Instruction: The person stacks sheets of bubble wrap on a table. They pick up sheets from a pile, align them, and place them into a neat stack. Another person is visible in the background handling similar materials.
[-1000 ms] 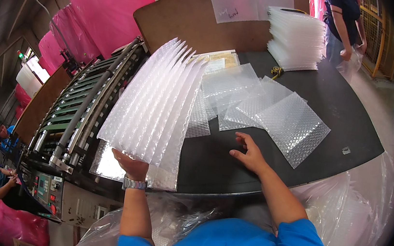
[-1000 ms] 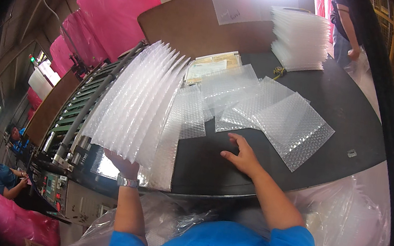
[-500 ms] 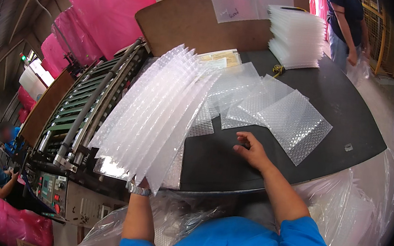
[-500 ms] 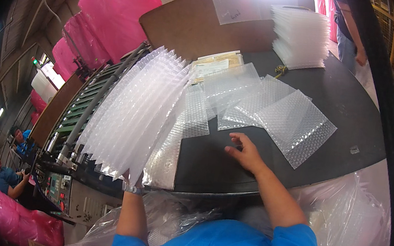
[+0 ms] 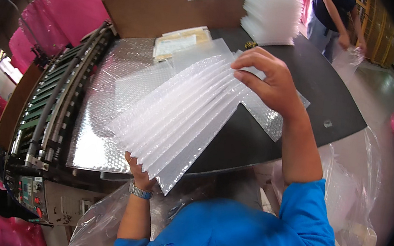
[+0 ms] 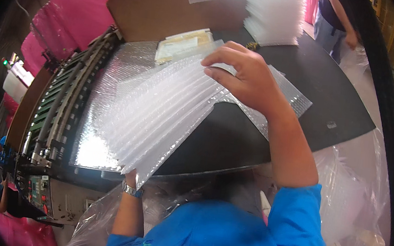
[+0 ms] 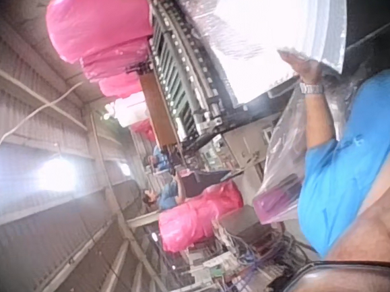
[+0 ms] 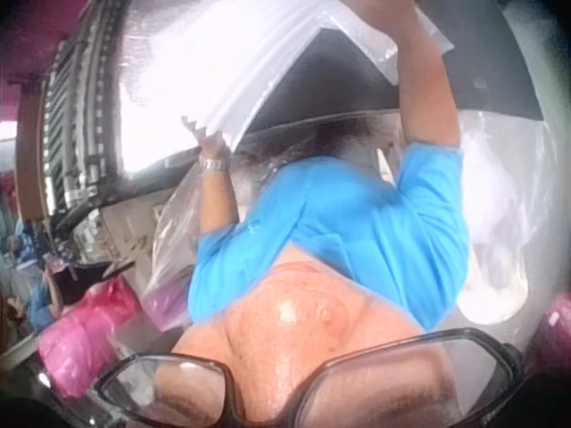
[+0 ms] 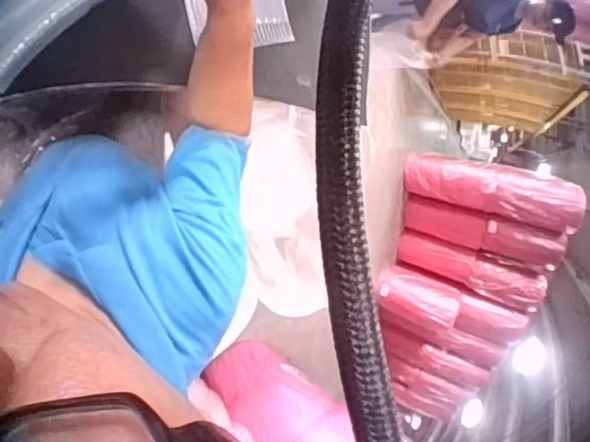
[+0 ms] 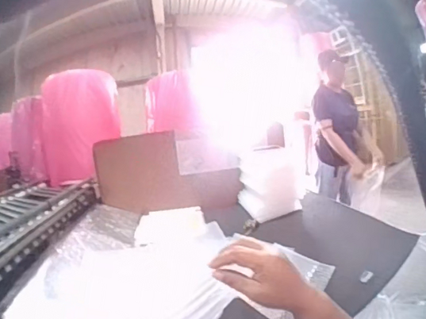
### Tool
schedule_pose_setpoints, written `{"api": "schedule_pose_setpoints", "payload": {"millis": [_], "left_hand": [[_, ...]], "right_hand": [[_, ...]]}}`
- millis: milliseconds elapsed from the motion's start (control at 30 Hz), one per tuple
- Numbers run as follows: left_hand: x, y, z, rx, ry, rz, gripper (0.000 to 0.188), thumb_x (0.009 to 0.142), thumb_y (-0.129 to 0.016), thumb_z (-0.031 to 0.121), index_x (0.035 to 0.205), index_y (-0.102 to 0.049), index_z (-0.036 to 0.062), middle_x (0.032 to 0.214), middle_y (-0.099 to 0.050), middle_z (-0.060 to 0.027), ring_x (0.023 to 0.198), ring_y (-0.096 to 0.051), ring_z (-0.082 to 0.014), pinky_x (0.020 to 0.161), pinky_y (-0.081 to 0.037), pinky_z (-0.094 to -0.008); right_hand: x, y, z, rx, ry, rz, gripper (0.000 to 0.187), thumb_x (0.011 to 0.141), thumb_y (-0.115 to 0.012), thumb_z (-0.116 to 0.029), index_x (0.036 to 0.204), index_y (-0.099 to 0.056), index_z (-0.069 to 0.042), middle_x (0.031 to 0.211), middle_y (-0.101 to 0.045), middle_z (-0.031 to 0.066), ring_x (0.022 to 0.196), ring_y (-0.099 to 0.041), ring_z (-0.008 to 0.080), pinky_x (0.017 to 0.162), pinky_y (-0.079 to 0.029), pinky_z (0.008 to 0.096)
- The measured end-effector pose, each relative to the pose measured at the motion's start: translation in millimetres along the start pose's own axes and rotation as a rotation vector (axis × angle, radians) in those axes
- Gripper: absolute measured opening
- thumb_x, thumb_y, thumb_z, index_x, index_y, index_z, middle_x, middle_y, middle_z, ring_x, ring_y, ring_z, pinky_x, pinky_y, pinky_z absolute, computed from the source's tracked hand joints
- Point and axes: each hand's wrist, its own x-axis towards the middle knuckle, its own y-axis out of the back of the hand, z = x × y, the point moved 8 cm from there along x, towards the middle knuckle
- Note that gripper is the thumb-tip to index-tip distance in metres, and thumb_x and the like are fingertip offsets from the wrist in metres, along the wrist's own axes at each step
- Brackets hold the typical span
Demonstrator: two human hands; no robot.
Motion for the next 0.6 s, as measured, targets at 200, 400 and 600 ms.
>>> {"api": "schedule_pose_setpoints", "payload": {"millis": [200,400,600], "left_hand": [[-0.6,-12.7,0.5,0.047,0.01,-0.031,0.071,0.061,-0.074,0.032,0.118,-0.043,0.0036,0.122,-0.037,-0.0165,0.114,-0.035,-0.034,0.094,-0.03,-0.0441],[11.7,-14.8,11.1,-0.313,0.135,-0.007,0.104,0.056,-0.079,0.023,0.131,-0.01,-0.0015,0.123,-0.033,-0.0174,0.114,-0.036,-0.0273,0.095,-0.03,-0.0383],[-30.9,-44.1,-51.0,-0.382,0.243,-0.02,0.099,0.06,-0.076,0.024,0.131,-0.012,-0.0028,0.126,-0.031,-0.0193,0.115,-0.036,-0.0288,0.095,-0.03,-0.0389]], "right_hand": [[-8.9,-10.8,18.3,-0.085,-0.104,-0.24,0.009,0.073,-0.062,-0.005,0.077,-0.055,-0.001,0.076,-0.055,0.0062,0.074,-0.053,0.0164,0.069,-0.042,0.0263],[-11.3,-15.8,24.8,-0.113,-0.116,-0.3,0.012,0.071,-0.064,-0.009,0.077,-0.056,-0.003,0.078,-0.055,0.0057,0.076,-0.053,0.0179,0.07,-0.041,0.0273],[-7.4,-29.5,-4.2,-0.279,0.084,-0.332,0.013,0.068,-0.066,-0.011,0.076,-0.057,-0.006,0.078,-0.054,0.0059,0.078,-0.052,0.0236,0.076,-0.04,0.0314]]}}
